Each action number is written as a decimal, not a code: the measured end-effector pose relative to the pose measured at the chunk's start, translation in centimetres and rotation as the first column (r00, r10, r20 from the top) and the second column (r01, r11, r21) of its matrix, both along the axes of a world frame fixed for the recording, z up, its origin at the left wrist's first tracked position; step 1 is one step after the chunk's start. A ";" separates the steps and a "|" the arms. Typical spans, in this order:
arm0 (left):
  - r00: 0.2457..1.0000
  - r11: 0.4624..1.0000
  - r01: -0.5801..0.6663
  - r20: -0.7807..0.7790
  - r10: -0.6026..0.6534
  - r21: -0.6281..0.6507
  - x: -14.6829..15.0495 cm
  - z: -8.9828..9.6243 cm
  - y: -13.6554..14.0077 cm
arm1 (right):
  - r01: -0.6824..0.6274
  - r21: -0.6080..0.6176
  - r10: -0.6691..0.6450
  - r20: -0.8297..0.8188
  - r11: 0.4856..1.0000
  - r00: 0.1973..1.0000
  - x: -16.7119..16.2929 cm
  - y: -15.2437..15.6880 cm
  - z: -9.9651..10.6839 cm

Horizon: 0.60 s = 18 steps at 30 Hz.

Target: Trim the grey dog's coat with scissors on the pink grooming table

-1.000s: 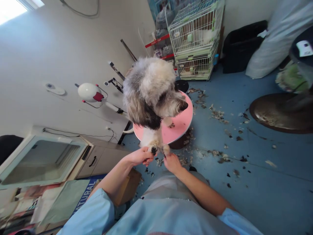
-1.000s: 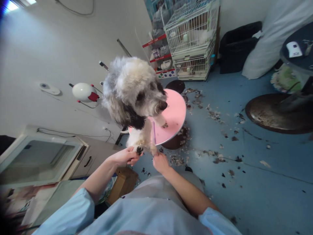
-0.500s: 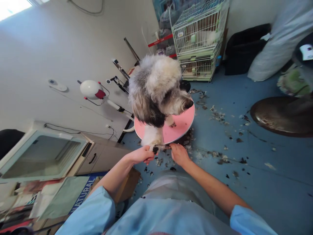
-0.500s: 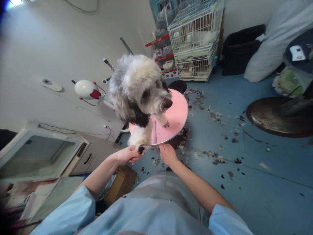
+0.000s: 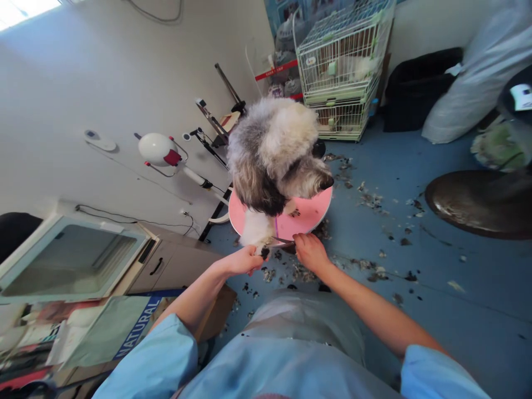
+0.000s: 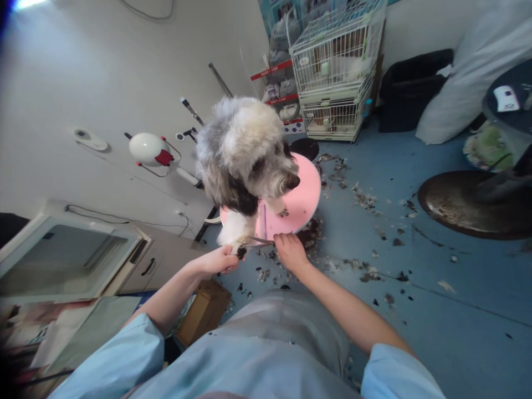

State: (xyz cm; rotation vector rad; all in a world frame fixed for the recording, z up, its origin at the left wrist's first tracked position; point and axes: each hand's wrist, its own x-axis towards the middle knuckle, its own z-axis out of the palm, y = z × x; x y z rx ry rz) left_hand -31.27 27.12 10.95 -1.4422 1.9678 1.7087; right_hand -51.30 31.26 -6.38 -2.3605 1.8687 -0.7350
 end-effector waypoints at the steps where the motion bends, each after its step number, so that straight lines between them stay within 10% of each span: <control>1: 1.000 1.000 0.010 0.010 -0.010 -0.016 0.0 0.0 0.0 | -0.005 0.001 0.005 -0.002 1.000 1.000 0.1 -0.1 0.1; 18: 0.992 0.978 -0.037 0.113 0.061 -0.205 0.9 -0.7 0.3 | -0.035 -0.019 0.033 -0.093 0.999 0.995 -0.4 -0.7 1.9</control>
